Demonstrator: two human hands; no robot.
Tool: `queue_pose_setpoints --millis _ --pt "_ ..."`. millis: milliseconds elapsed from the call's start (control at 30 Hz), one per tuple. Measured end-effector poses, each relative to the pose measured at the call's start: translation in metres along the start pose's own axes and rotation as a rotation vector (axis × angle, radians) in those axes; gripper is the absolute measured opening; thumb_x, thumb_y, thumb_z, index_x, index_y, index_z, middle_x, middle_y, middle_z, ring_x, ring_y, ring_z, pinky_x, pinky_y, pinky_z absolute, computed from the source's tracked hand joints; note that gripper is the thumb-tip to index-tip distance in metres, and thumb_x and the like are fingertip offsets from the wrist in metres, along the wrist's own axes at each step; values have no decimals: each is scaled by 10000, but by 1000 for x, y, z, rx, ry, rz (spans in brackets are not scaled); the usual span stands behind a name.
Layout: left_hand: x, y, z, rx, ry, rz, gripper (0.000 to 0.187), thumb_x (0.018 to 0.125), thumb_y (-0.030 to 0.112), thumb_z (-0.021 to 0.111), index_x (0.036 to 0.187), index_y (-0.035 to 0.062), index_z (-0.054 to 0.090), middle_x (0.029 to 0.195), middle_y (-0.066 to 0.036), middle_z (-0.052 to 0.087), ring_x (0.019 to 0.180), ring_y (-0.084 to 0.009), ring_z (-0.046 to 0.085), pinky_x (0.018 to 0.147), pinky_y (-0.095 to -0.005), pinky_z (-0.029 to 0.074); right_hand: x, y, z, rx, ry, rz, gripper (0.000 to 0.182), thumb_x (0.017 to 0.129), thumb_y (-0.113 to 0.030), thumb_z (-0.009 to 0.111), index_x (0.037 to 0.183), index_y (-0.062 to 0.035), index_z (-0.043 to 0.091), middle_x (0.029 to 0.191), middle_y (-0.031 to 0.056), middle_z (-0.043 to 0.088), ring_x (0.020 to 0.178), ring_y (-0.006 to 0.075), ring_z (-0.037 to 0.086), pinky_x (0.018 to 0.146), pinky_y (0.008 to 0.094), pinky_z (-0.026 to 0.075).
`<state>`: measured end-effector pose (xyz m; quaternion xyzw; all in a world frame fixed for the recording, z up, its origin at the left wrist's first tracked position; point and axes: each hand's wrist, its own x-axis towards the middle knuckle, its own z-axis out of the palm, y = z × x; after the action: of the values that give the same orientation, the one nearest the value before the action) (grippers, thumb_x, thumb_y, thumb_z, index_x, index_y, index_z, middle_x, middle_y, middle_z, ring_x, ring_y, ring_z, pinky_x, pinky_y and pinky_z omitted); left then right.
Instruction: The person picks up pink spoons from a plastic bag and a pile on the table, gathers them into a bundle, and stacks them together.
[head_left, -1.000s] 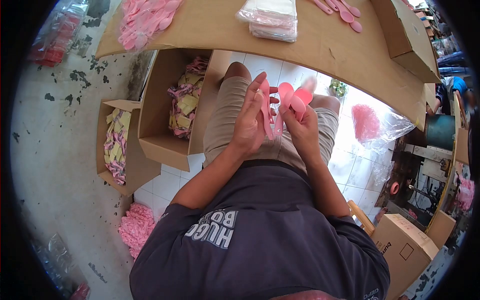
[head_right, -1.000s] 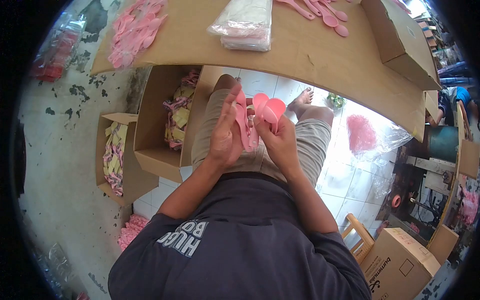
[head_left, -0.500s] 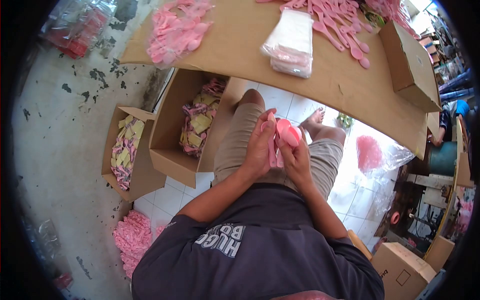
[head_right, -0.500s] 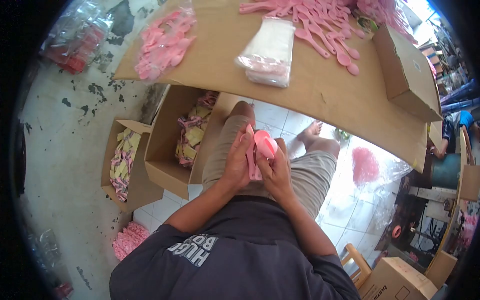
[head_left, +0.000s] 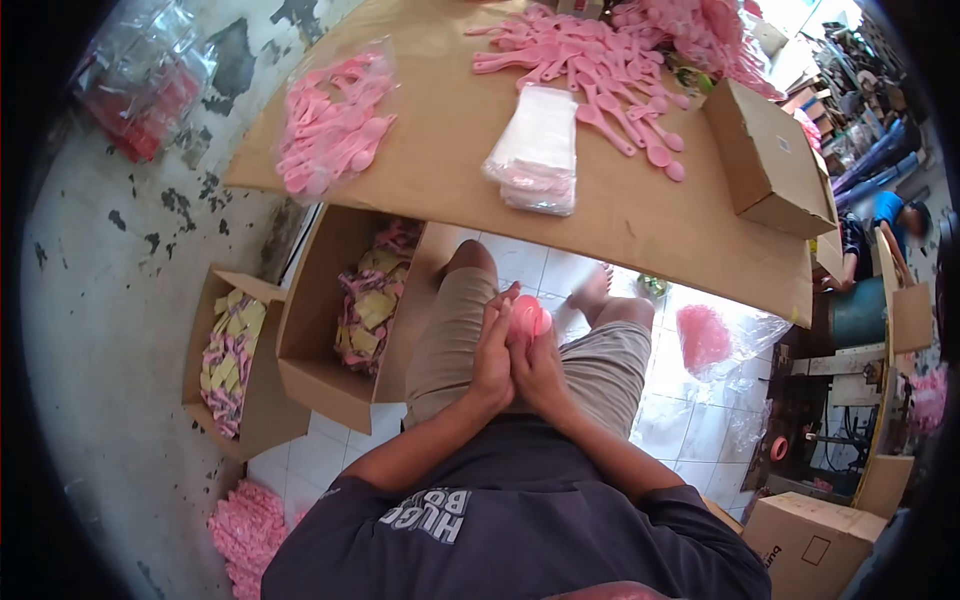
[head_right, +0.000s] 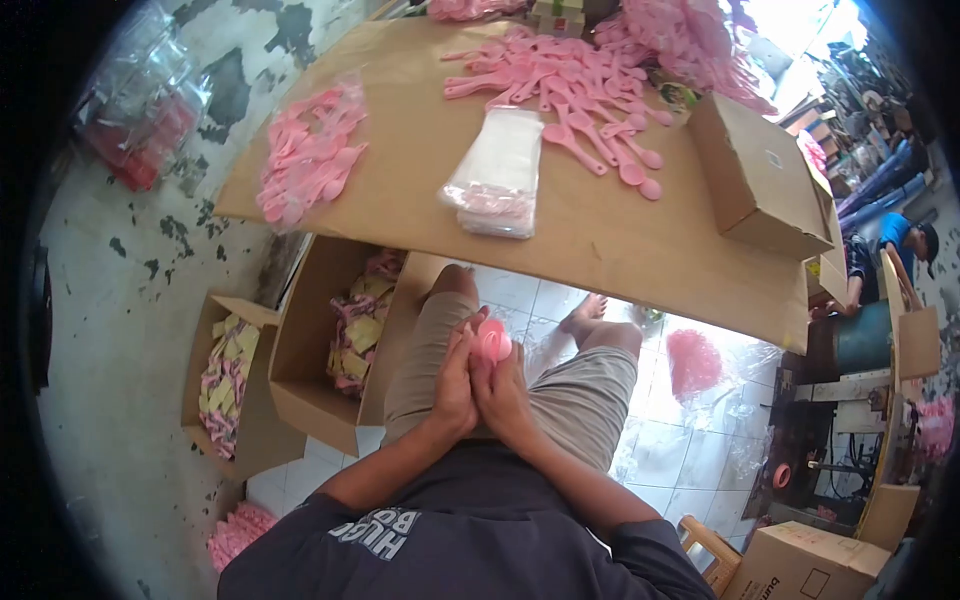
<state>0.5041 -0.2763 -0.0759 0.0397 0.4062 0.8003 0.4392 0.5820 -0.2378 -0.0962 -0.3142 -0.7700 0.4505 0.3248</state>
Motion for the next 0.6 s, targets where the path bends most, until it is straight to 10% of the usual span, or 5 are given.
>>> queue_pose_setpoints --millis 200,400,600 --pt "5 15 -11 -10 -272 -242 598 1134 458 322 1581 60 334 1541 -110 458 1398 -211 465 1196 -382 344 8 5 -23 70 -79 122 501 1016 -199 625 1408 46 431 1195 200 621 1088 314 643 947 412 509" --pt "-1 28 -27 -178 -335 -216 626 1124 478 344 1618 100 279 1616 -150 415 1505 -249 380 1260 -412 237 45 -78 -106 214 -764 395 485 1009 -266 661 1353 28 485 1070 76 642 935 141 630 808 322 526" --pt "-1 35 -42 139 -377 -307 518 1127 395 358 1531 74 405 1518 -185 539 1440 -270 481 1190 -401 348 174 -102 -176 -9 -334 28 386 1004 -299 679 1255 -22 580 962 59 669 830 117 637 700 298 517"
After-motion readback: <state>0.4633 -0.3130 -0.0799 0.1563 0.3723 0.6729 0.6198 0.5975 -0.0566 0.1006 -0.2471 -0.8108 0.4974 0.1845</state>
